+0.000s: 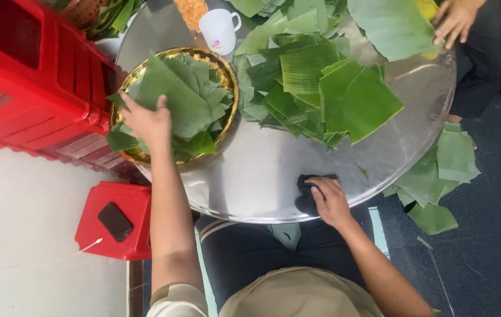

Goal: Cleaning banana leaves by wiping them with a cloth and stacking them in a bowl on a metal table.

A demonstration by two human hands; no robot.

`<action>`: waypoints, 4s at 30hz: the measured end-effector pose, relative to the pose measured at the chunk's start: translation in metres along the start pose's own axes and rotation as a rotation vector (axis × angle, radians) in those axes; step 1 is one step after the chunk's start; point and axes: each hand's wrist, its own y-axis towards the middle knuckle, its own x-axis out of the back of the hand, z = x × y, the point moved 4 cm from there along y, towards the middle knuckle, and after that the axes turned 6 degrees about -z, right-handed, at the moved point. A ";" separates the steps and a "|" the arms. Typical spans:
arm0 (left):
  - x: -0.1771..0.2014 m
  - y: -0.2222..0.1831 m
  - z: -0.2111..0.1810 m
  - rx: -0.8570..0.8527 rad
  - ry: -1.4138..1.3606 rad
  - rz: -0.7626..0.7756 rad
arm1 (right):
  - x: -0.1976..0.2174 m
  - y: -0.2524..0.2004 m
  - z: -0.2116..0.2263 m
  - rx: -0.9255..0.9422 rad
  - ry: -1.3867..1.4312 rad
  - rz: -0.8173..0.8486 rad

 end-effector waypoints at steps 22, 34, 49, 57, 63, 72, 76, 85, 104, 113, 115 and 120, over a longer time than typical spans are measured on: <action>-0.154 -0.182 -0.119 -0.020 -0.056 0.667 | 0.010 0.014 0.022 0.002 0.027 0.017; 0.032 -0.214 0.024 -0.031 0.101 0.738 | 0.006 0.006 0.017 -0.004 0.079 -0.041; 0.068 -0.222 0.080 -0.121 0.035 0.626 | -0.190 0.053 0.113 0.411 -0.164 0.376; 0.067 -0.223 0.078 -0.177 0.055 0.737 | -0.152 0.075 0.104 0.156 -0.435 0.309; 0.060 -0.220 0.086 -0.182 0.028 0.772 | -0.138 -0.003 0.118 0.378 -0.156 0.538; -0.005 -0.238 0.096 -0.123 -0.118 0.473 | -0.092 0.020 0.061 0.246 -0.285 0.257; 0.005 -0.218 0.050 -0.239 -0.392 0.375 | -0.060 0.028 0.030 0.139 -0.406 0.203; 0.083 -0.255 -0.017 -0.964 -0.906 0.272 | 0.070 0.053 0.023 -0.083 0.028 -0.307; 0.095 -0.293 0.083 -0.738 -0.207 0.521 | -0.135 0.040 0.105 0.285 -0.246 0.468; 0.087 -0.292 0.085 -0.716 -0.220 0.528 | -0.146 0.063 0.104 0.431 -0.204 0.558; 0.091 -0.296 0.086 -0.717 -0.215 0.540 | -0.152 0.062 0.102 0.435 -0.157 0.552; 0.091 -0.292 0.081 -0.744 -0.218 0.559 | -0.162 0.061 0.111 0.268 -0.361 0.387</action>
